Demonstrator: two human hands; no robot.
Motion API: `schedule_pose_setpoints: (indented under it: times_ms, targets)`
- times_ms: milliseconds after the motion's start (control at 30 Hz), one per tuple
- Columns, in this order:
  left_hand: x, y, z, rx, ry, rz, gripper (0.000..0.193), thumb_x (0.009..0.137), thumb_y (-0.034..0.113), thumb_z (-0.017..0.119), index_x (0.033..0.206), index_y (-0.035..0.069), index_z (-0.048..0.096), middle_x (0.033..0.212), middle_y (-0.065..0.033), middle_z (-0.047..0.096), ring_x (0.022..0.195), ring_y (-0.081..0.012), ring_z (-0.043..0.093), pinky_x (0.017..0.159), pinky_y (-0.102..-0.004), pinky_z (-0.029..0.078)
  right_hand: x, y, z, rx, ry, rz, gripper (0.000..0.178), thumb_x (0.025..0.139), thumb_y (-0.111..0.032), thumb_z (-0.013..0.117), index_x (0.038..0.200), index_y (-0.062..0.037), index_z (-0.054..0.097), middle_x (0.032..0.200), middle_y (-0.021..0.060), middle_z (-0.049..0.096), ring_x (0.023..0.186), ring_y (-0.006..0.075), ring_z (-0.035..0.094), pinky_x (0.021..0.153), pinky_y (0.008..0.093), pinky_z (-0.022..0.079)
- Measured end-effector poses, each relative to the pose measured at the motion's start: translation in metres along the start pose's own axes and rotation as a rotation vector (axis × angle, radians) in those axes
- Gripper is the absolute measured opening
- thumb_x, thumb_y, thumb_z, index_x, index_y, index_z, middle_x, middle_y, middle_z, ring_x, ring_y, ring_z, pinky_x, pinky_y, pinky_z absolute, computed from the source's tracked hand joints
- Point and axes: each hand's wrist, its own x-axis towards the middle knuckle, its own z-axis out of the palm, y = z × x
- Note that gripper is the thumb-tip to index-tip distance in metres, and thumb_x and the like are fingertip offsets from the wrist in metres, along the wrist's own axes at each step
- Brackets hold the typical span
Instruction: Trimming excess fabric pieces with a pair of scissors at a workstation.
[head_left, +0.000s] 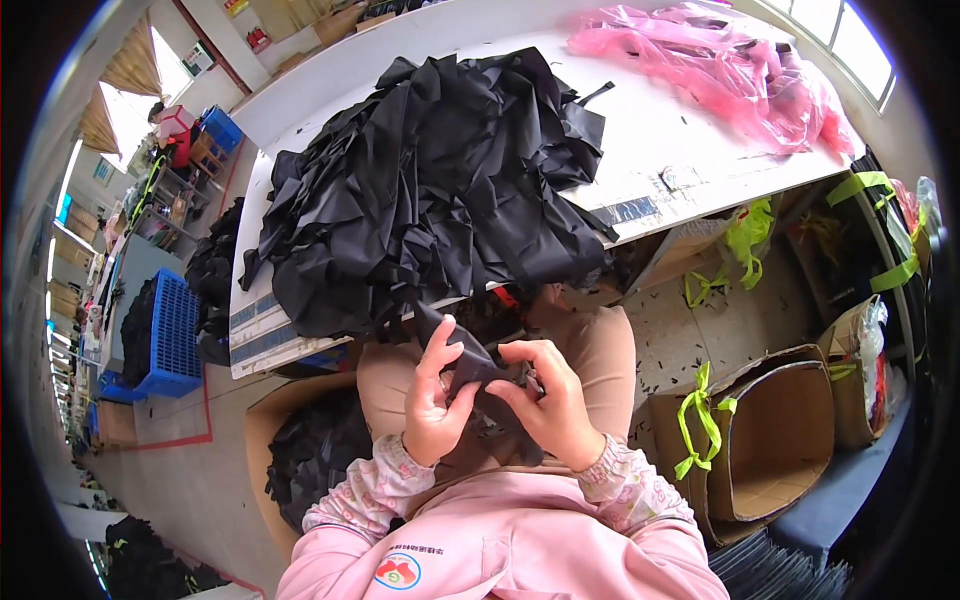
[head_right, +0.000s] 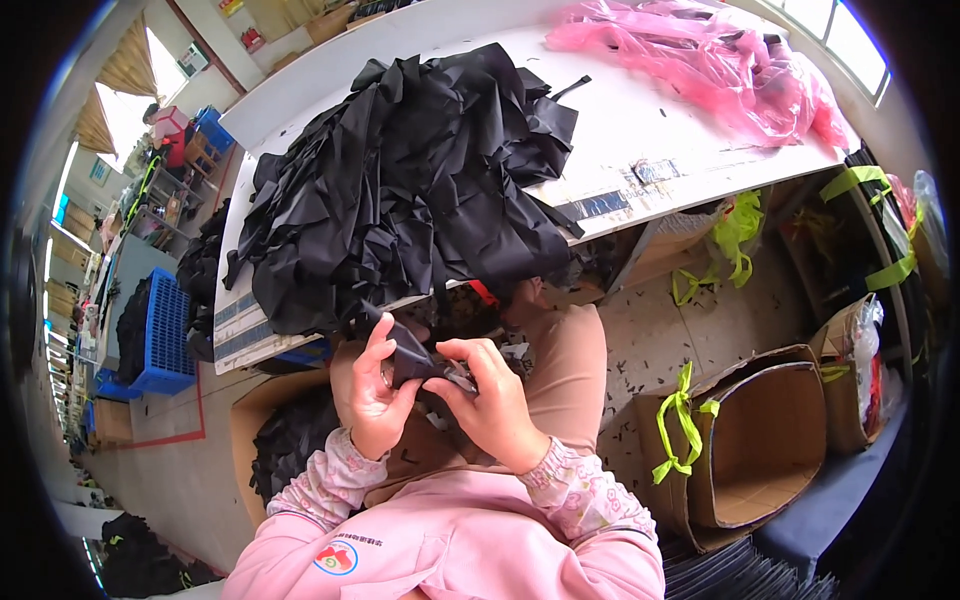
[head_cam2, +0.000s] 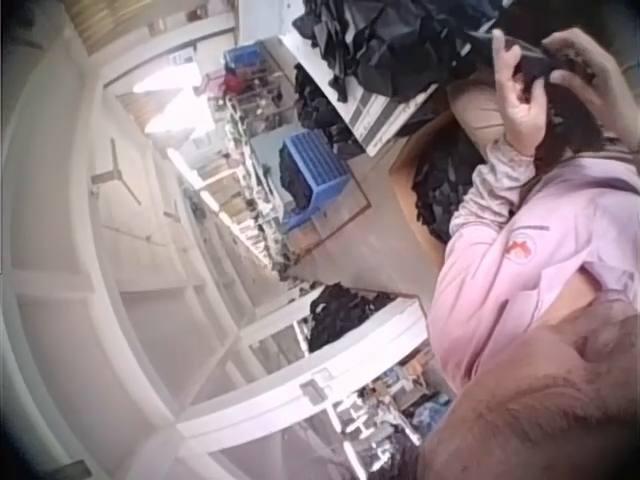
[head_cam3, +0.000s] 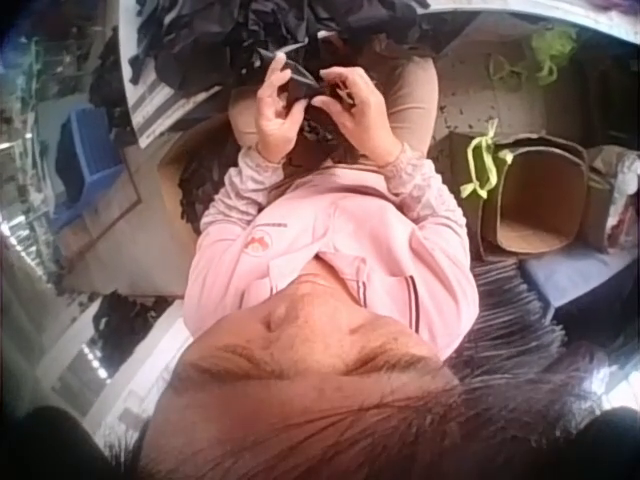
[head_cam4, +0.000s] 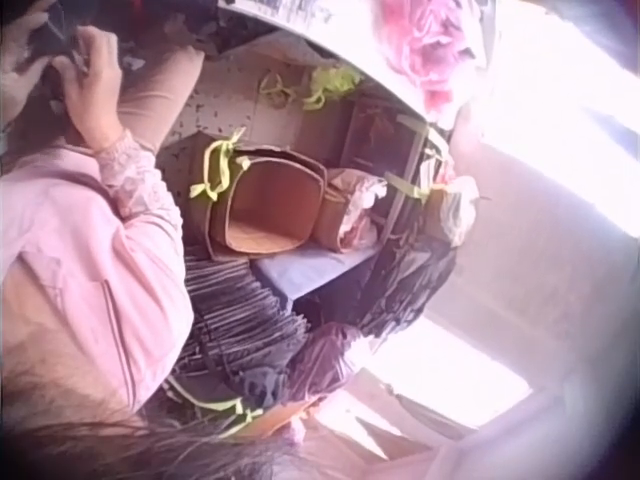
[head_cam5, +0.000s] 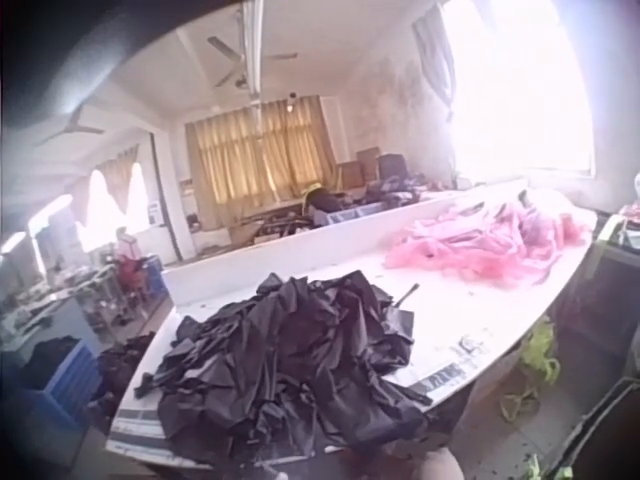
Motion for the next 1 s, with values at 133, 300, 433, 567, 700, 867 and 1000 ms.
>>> schedule_pose_setpoints:
  times_ms: [133,300,433,567,700,867,1000]
  targets:
    - [-0.002,0.005,0.001,-0.001,0.003,0.008,0.057,0.081,-0.020,0.054,0.132,0.006,0.044,0.155,-0.0203,0.021,0.129,-0.0271,0.046,0.096,-0.0333,0.048,0.000,0.009,0.003,-0.034,0.011,-0.154,0.029,0.079,-0.006,0.073,0.105,-0.0040,0.061,0.088,0.0109,0.062,0.076,0.0284,0.064,0.065,0.0343,0.052]
    - [0.005,0.014,-0.006,0.293,-0.091,-0.005,0.041,0.083,-0.014,0.060,0.121,0.000,0.054,0.140,-0.0196,0.047,0.116,-0.0215,0.057,0.092,-0.0283,0.049,-0.004,0.017,-0.002,-0.146,-0.017,-0.145,0.024,0.075,-0.002,0.071,0.098,-0.0048,0.062,0.084,0.0085,0.062,0.068,0.0288,0.065,0.057,0.0358,0.052]
    - [0.006,0.015,-0.012,0.204,-0.154,-0.100,0.038,0.084,-0.012,0.062,0.120,0.000,0.055,0.127,-0.0150,0.058,0.110,-0.0189,0.060,0.089,-0.0270,0.050,-0.003,0.014,-0.007,-0.189,-0.048,-0.163,0.022,0.073,0.000,0.071,0.092,-0.0036,0.061,0.081,0.0094,0.061,0.067,0.0287,0.063,0.056,0.0358,0.051]
    - [0.001,0.014,-0.009,0.032,-0.033,-0.257,0.040,0.083,-0.013,0.062,0.121,0.000,0.054,0.114,-0.0091,0.059,0.103,-0.0154,0.061,0.088,-0.0250,0.050,-0.002,0.016,-0.010,-0.194,-0.070,-0.175,0.023,0.072,-0.001,0.067,0.094,-0.0063,0.061,0.082,0.0083,0.060,0.065,0.0300,0.064,0.055,0.0371,0.052]
    - [0.002,0.014,-0.009,-0.038,0.007,-0.295,0.044,0.083,-0.013,0.062,0.123,0.000,0.052,0.108,-0.0071,0.059,0.095,-0.0120,0.060,0.086,-0.0227,0.048,-0.001,0.009,-0.007,-0.135,-0.045,-0.155,0.024,0.072,-0.001,0.068,0.094,-0.0067,0.061,0.082,0.0084,0.060,0.064,0.0300,0.063,0.055,0.0367,0.052]
    - [0.008,0.022,-0.009,0.052,-0.027,-0.312,0.038,0.082,-0.011,0.064,0.118,0.000,0.057,0.105,-0.0069,0.059,0.093,-0.0136,0.059,0.082,-0.0248,0.048,-0.001,0.014,-0.009,-0.121,-0.098,-0.168,0.019,0.077,-0.007,0.072,0.094,-0.0063,0.063,0.080,0.0087,0.059,0.064,0.0297,0.063,0.055,0.0361,0.051]
    - [0.018,0.020,-0.023,0.100,-0.231,-0.209,0.019,0.081,0.000,0.070,0.100,0.001,0.066,0.106,-0.0088,0.058,0.097,-0.0202,0.055,0.084,-0.0306,0.045,0.002,0.015,-0.013,-0.094,-0.080,-0.181,0.021,0.073,0.002,0.074,0.091,-0.0022,0.064,0.076,0.0099,0.058,0.064,0.0268,0.060,0.056,0.0341,0.047]
